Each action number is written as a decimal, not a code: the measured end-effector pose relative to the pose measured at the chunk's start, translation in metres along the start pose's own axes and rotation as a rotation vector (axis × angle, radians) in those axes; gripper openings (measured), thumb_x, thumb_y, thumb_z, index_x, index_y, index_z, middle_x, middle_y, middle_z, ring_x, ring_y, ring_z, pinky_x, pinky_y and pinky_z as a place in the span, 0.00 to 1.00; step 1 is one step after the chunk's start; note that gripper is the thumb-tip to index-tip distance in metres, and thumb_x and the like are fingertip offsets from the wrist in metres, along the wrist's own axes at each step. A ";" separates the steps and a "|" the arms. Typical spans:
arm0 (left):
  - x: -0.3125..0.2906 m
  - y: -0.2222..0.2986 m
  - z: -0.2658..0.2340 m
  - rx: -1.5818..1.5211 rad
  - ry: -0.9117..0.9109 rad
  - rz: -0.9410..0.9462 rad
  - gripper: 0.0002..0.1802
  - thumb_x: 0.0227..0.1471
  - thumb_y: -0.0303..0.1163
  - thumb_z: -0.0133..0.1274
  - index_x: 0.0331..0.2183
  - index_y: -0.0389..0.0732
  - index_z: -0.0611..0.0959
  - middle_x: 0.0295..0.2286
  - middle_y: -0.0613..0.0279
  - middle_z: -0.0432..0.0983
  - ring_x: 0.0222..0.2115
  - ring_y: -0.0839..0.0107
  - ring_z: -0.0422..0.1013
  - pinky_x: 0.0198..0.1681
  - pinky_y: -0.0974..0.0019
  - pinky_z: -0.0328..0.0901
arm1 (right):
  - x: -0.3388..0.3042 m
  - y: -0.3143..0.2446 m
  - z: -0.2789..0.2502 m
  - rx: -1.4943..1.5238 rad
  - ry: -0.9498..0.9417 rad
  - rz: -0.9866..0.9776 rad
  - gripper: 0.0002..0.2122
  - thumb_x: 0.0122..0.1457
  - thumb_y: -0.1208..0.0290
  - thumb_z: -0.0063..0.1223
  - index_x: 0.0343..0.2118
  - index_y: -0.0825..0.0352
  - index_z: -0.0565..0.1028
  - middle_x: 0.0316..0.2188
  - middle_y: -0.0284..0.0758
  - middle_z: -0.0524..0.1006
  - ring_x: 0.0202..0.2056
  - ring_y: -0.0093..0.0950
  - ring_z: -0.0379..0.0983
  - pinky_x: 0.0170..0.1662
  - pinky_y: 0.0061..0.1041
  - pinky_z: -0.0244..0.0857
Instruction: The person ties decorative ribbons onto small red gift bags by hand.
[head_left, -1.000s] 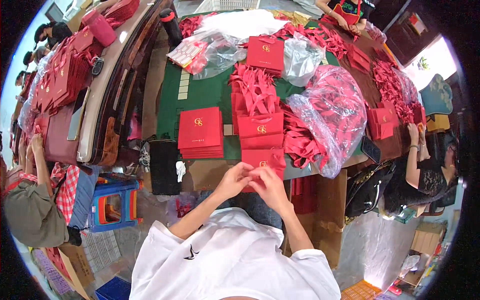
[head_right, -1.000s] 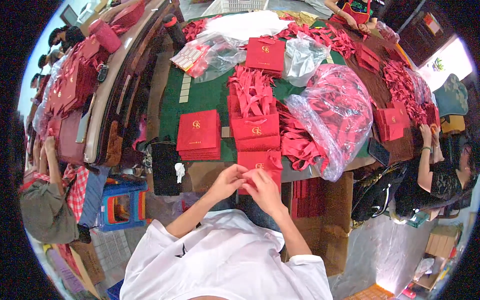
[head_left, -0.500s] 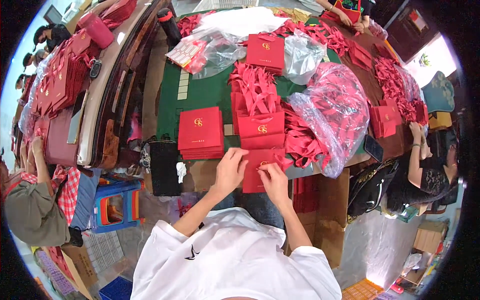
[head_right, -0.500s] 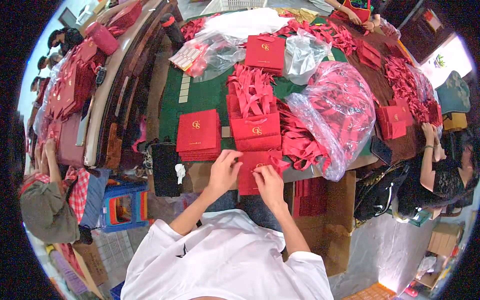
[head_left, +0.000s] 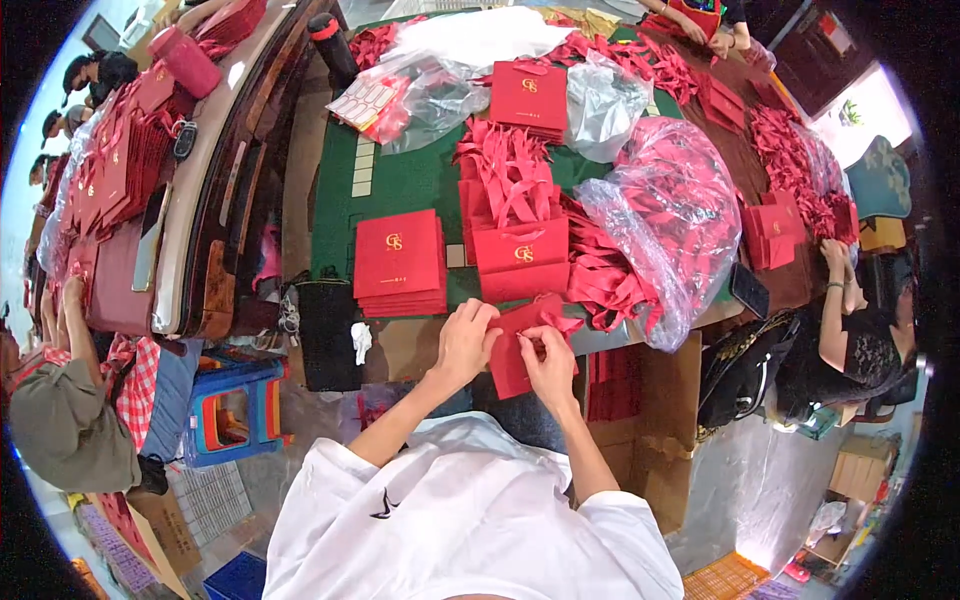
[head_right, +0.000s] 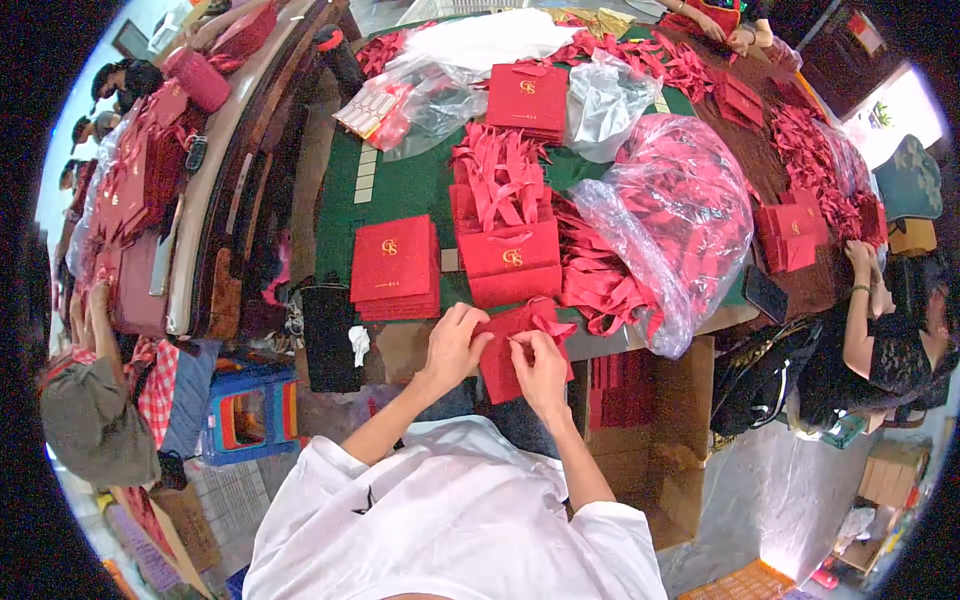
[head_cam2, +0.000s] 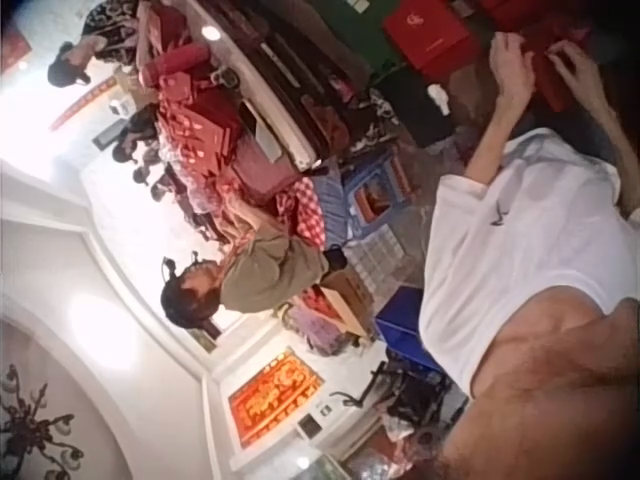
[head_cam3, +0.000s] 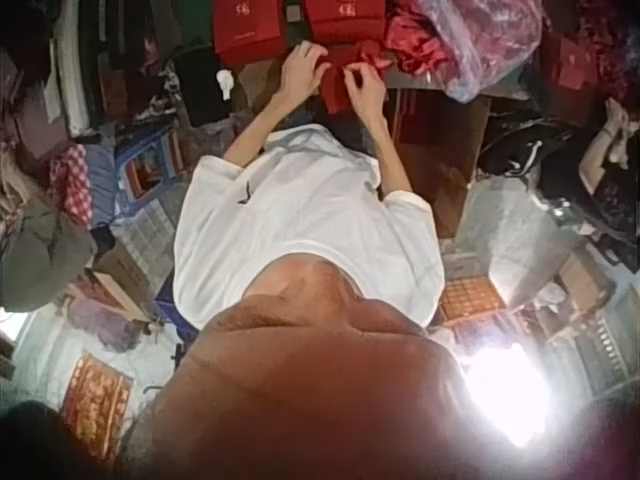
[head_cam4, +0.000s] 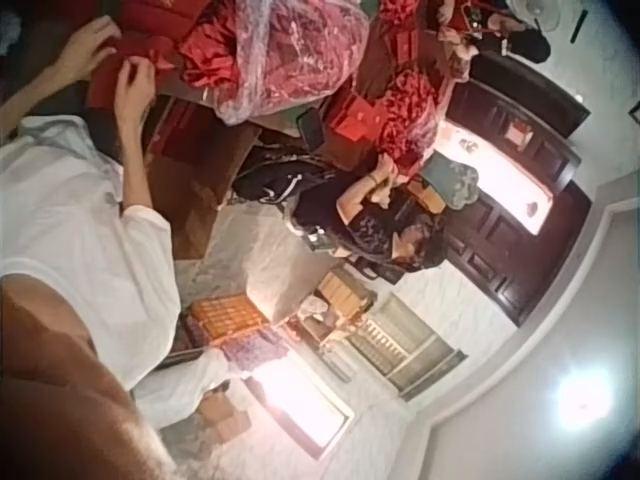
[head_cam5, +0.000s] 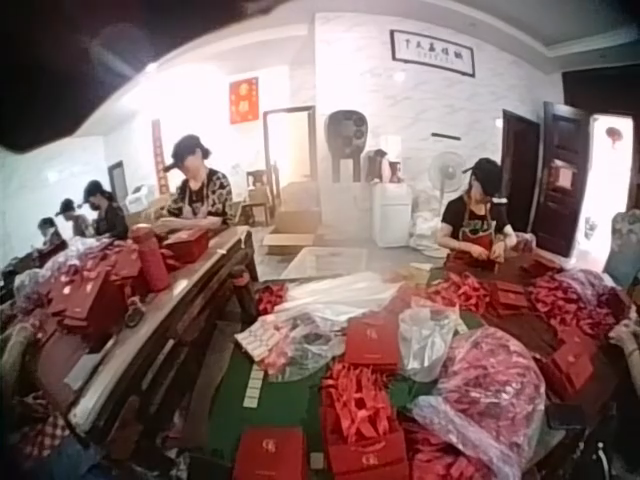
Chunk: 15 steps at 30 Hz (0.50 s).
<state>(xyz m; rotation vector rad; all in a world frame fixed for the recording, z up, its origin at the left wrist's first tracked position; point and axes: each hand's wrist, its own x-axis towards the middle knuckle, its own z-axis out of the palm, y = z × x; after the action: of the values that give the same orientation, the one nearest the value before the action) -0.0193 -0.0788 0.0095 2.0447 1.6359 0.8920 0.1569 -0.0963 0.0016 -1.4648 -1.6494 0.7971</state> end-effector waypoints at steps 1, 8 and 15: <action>0.000 0.000 -0.001 -0.038 0.000 0.014 0.13 0.47 0.29 0.61 0.36 0.39 0.77 0.32 0.53 0.72 0.35 0.52 0.72 0.37 0.56 0.68 | -0.001 -0.002 0.000 -0.005 0.006 0.003 0.04 0.57 0.76 0.58 0.34 0.70 0.76 0.30 0.38 0.78 0.30 0.29 0.76 0.35 0.26 0.69; 0.004 0.018 -0.022 -0.173 -0.146 -0.121 0.06 0.54 0.24 0.53 0.35 0.36 0.75 0.27 0.50 0.77 0.30 0.52 0.76 0.33 0.55 0.70 | 0.000 -0.035 -0.007 0.102 0.002 0.072 0.04 0.58 0.75 0.56 0.34 0.69 0.76 0.31 0.39 0.77 0.31 0.31 0.75 0.36 0.28 0.68; 0.004 0.022 -0.027 -0.348 -0.145 -0.130 0.05 0.56 0.25 0.51 0.36 0.36 0.75 0.28 0.49 0.78 0.31 0.52 0.77 0.33 0.58 0.70 | -0.002 -0.045 -0.012 0.115 0.015 0.065 0.04 0.57 0.76 0.56 0.34 0.69 0.76 0.31 0.39 0.77 0.33 0.32 0.75 0.38 0.28 0.68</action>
<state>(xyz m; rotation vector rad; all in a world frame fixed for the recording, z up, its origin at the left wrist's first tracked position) -0.0211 -0.0831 0.0444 1.7052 1.4057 0.8887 0.1450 -0.1054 0.0456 -1.4457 -1.5259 0.9004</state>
